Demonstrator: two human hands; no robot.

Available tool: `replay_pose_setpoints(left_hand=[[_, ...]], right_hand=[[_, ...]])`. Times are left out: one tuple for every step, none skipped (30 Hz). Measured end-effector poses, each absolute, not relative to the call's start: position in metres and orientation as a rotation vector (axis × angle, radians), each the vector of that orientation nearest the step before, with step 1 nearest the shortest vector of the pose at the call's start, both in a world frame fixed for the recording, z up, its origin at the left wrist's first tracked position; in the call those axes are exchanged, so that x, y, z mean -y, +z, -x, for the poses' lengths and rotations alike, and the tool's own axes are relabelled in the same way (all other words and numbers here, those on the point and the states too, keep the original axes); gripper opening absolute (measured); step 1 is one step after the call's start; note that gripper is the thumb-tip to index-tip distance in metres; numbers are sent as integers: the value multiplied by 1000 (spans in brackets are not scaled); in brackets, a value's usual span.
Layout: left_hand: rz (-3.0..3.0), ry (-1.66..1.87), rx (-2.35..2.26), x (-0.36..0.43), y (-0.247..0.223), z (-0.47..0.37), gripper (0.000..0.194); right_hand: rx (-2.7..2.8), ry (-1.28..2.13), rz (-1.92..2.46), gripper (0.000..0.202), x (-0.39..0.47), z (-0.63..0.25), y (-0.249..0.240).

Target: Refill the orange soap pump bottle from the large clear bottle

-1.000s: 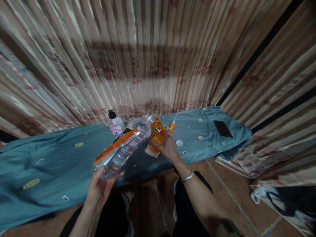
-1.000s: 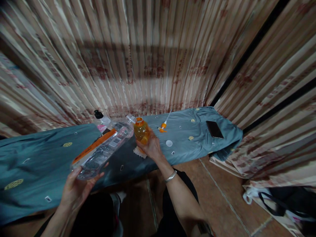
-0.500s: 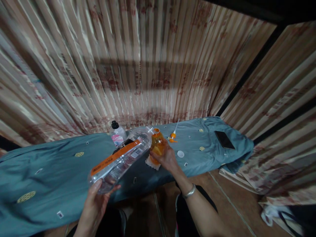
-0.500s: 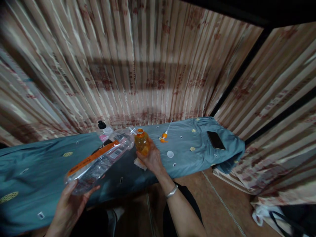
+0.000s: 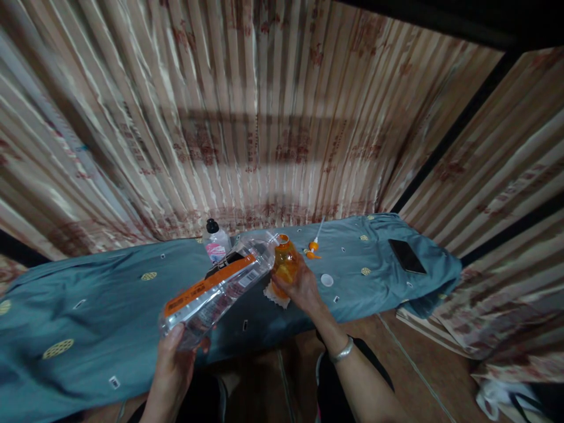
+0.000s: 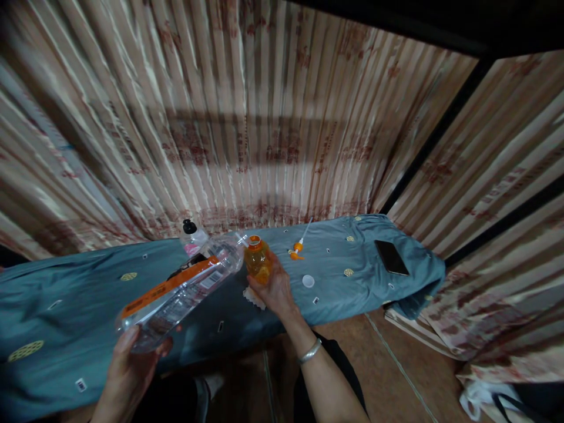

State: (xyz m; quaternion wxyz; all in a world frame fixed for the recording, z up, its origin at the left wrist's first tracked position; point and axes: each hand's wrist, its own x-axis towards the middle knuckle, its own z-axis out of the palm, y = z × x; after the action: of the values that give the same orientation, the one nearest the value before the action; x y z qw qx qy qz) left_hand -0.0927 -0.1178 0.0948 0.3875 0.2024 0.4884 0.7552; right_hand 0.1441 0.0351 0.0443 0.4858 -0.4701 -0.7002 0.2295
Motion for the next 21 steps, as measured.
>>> replay_pose_setpoints(left_hand=[[-532, 1948, -1233, 118, 96, 90, 58], [-551, 1966, -1228, 118, 97, 87, 57], [-567, 1972, -1227, 118, 99, 85, 57], [-577, 1967, -1226, 118, 100, 83, 59], [-583, 1959, -1224, 118, 101, 81, 61], [-584, 1954, -1219, 118, 102, 80, 62], [-575, 1952, -1213, 118, 103, 79, 62], [-554, 1955, -1207, 117, 104, 79, 62], [-527, 1963, -1200, 117, 105, 78, 63], [-500, 1972, -1193, 117, 105, 78, 64], [-477, 1981, -1185, 117, 106, 77, 65], [-460, 1988, -1175, 117, 106, 77, 66], [-450, 1993, -1165, 118, 107, 76, 67], [-445, 1996, -1154, 118, 107, 76, 68], [-441, 1998, -1146, 118, 107, 75, 68], [-437, 1997, -1144, 119, 107, 75, 68], [-432, 1993, -1145, 119, 107, 75, 68], [-429, 1985, -1147, 120, 107, 76, 69], [-427, 1977, -1150, 121, 106, 76, 69], [-428, 1969, -1154, 122, 105, 77, 69], [-431, 1959, -1160, 123, 105, 78, 69]], right_hand=[[1701, 557, 1140, 77, -35, -144, 44], [1696, 557, 1137, 78, -36, -144, 43], [1691, 559, 1134, 78, -36, -143, 43], [1686, 560, 1133, 78, -36, -143, 42], [1681, 562, 1134, 79, -36, -143, 41], [1677, 564, 1136, 79, -37, -143, 41], [1674, 567, 1140, 79, -37, -143, 40], [1673, 570, 1143, 80, -37, -144, 40], [1672, 573, 1145, 80, -37, -144, 40], [1672, 576, 1146, 80, -37, -144, 40], [1672, 579, 1145, 79, -37, -144, 40], [1673, 583, 1143, 78, -36, -144, 40], [1673, 587, 1139, 76, -36, -144, 41], [1673, 593, 1134, 75, -36, -144, 41], [1672, 598, 1130, 75, -36, -144, 42], [1670, 603, 1127, 75, -35, -144, 42], [1666, 607, 1126, 75, -35, -144, 42], [1661, 610, 1126, 75, -35, -143, 42], [1658, 612, 1127, 76, -35, -143, 42], [1654, 612, 1128, 76, -36, -143, 42], [1652, 610, 1128, 76, -36, -143, 42]])
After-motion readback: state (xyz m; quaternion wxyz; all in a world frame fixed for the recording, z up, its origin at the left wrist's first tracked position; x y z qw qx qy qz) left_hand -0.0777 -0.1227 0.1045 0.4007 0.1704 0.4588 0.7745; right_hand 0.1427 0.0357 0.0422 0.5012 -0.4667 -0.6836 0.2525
